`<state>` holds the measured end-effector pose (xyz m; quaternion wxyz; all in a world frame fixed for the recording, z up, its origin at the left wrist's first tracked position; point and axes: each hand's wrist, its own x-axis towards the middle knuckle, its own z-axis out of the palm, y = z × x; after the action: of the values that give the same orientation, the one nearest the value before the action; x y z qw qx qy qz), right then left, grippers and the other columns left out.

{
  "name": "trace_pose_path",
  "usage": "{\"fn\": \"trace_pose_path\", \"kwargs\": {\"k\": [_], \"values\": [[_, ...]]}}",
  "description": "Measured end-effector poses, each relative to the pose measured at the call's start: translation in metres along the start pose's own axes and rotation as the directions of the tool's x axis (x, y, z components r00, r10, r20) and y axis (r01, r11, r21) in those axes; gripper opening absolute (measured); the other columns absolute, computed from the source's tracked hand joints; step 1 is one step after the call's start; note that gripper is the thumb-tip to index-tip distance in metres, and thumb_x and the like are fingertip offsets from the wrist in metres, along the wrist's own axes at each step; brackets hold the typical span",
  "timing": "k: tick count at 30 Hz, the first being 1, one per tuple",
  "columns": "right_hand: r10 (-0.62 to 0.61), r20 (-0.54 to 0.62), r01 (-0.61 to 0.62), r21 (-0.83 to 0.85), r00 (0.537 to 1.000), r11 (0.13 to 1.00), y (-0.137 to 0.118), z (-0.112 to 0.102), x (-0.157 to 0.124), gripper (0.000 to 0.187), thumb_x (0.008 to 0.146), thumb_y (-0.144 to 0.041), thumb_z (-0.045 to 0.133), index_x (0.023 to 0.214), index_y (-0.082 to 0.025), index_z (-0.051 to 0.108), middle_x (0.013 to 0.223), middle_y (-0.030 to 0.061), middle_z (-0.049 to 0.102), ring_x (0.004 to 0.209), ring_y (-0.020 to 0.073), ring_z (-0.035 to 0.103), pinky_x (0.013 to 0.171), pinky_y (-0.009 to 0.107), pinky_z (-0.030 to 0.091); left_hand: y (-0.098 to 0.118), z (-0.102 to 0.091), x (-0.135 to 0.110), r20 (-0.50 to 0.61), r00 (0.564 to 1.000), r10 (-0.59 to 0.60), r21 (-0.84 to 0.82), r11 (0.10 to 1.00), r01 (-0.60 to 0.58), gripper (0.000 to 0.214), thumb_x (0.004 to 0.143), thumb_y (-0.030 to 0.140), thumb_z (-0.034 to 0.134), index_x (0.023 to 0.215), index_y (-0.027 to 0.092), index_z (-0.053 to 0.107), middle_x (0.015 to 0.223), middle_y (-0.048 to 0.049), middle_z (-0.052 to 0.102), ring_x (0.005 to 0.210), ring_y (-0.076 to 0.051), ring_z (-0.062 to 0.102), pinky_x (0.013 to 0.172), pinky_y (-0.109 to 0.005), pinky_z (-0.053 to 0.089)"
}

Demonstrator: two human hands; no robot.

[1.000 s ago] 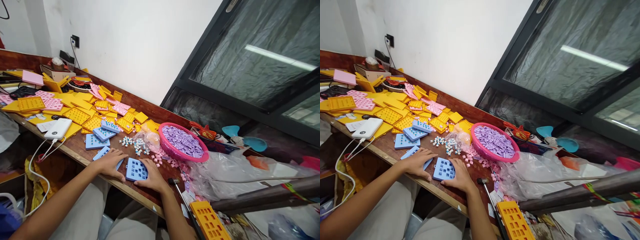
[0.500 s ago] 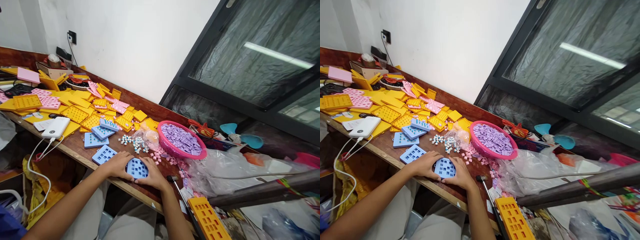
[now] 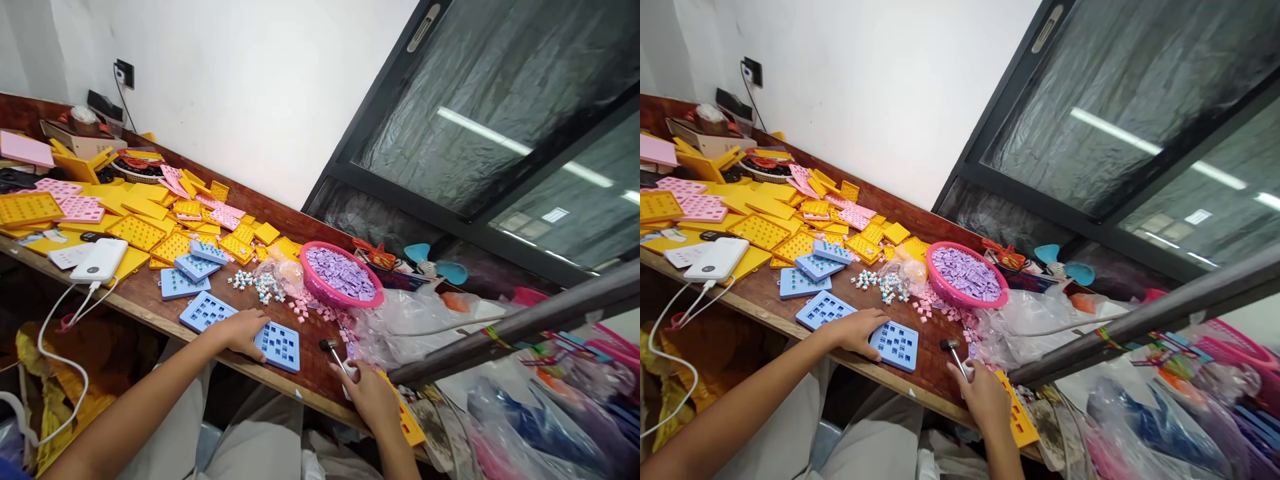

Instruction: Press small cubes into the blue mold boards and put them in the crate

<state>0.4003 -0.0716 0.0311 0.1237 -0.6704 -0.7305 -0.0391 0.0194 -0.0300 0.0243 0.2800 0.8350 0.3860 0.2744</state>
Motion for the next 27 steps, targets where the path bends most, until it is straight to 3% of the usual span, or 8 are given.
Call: {"fn": "trace_pose_path", "kwargs": {"k": [3,6,9,11,16,20,27], "values": [[-0.014,0.145,0.034,-0.131,0.989,0.991,0.028,-0.011,-0.021,0.036,0.088,-0.057,0.062,0.091,-0.021,0.068,0.091,0.0096,0.072,0.088,0.0307,0.068,0.076,0.038,0.049,0.006,0.008,0.006,0.071,0.997,-0.005,0.035,0.999,0.003,0.092,0.055,0.062,0.083,0.131,0.016,0.06,0.139,-0.0206,0.057,0.127,-0.045,0.053,0.108,-0.05,0.038],[-0.001,0.224,0.049,-0.209,0.975,0.977,0.016,-0.022,-0.026,0.021,0.094,-0.038,0.059,0.094,-0.019,0.068,0.105,0.0108,0.07,0.101,0.027,0.066,0.083,0.033,0.045,0.016,0.03,0.009,0.06,0.997,-0.058,0.16,0.986,0.048,0.11,0.064,0.076,0.072,0.149,0.013,0.042,0.159,-0.0223,0.035,0.147,-0.044,0.03,0.12,-0.051,0.023],[0.066,0.192,-0.006,-0.296,0.979,0.955,-0.006,-0.032,-0.022,0.025,0.101,-0.03,0.046,0.101,-0.016,0.067,0.114,0.0147,0.068,0.102,0.0253,0.065,0.081,0.03,0.043,0.023,0.054,0.005,0.035,0.994,-0.102,0.298,0.951,0.087,0.109,0.078,0.081,0.055,0.157,0.011,0.027,0.165,-0.0216,0.024,0.153,-0.039,0.019,0.123,-0.052,0.015],[0.068,0.137,-0.027,-0.279,0.988,0.96,-0.016,-0.037,-0.019,0.03,0.105,-0.032,0.039,0.105,-0.017,0.065,0.115,0.0147,0.069,0.099,0.0252,0.067,0.078,0.03,0.043,0.023,0.063,0.001,0.011,0.995,-0.097,0.354,0.931,0.086,0.104,0.083,0.078,0.051,0.158,0.011,0.026,0.165,-0.0214,0.025,0.154,-0.037,0.018,0.123,-0.051,0.014],[-0.041,0.057,0.041,0.003,0.998,0.999,-0.029,-0.03,-0.018,0.046,0.109,-0.041,0.022,0.112,-0.021,0.063,0.092,0.009,0.073,0.084,0.0237,0.069,0.07,0.029,0.042,0.022,0.065,-0.002,-0.031,0.996,-0.087,0.383,0.919,0.092,0.105,0.085,0.085,0.039,0.158,0.009,0.029,0.164,-0.0212,0.028,0.154,-0.037,0.021,0.123,-0.051,0.015],[-0.061,0.151,0.068,-0.044,0.987,0.997,-0.031,-0.017,-0.019,0.043,0.107,-0.044,0.029,0.1,-0.022,0.065,0.085,0.0082,0.074,0.08,0.0246,0.07,0.065,0.028,0.038,0.024,0.065,-0.001,-0.073,0.993,-0.093,0.402,0.908,0.115,0.087,0.097,0.073,0.022,0.156,0.01,0.035,0.162,-0.0181,0.033,0.153,-0.033,0.024,0.124,-0.049,0.015],[-0.084,0.095,0.081,0.036,0.992,0.996,-0.021,-0.015,-0.026,0.048,0.106,-0.049,0.028,0.103,-0.02,0.067,0.088,0.0105,0.075,0.081,0.0267,0.07,0.068,0.03,0.043,0.022,0.069,-0.001,-0.105,0.991,-0.079,0.439,0.891,0.117,0.085,0.097,0.072,0.028,0.154,0.009,0.038,0.159,-0.0188,0.039,0.15,-0.032,0.031,0.123,-0.047,0.019]]}}
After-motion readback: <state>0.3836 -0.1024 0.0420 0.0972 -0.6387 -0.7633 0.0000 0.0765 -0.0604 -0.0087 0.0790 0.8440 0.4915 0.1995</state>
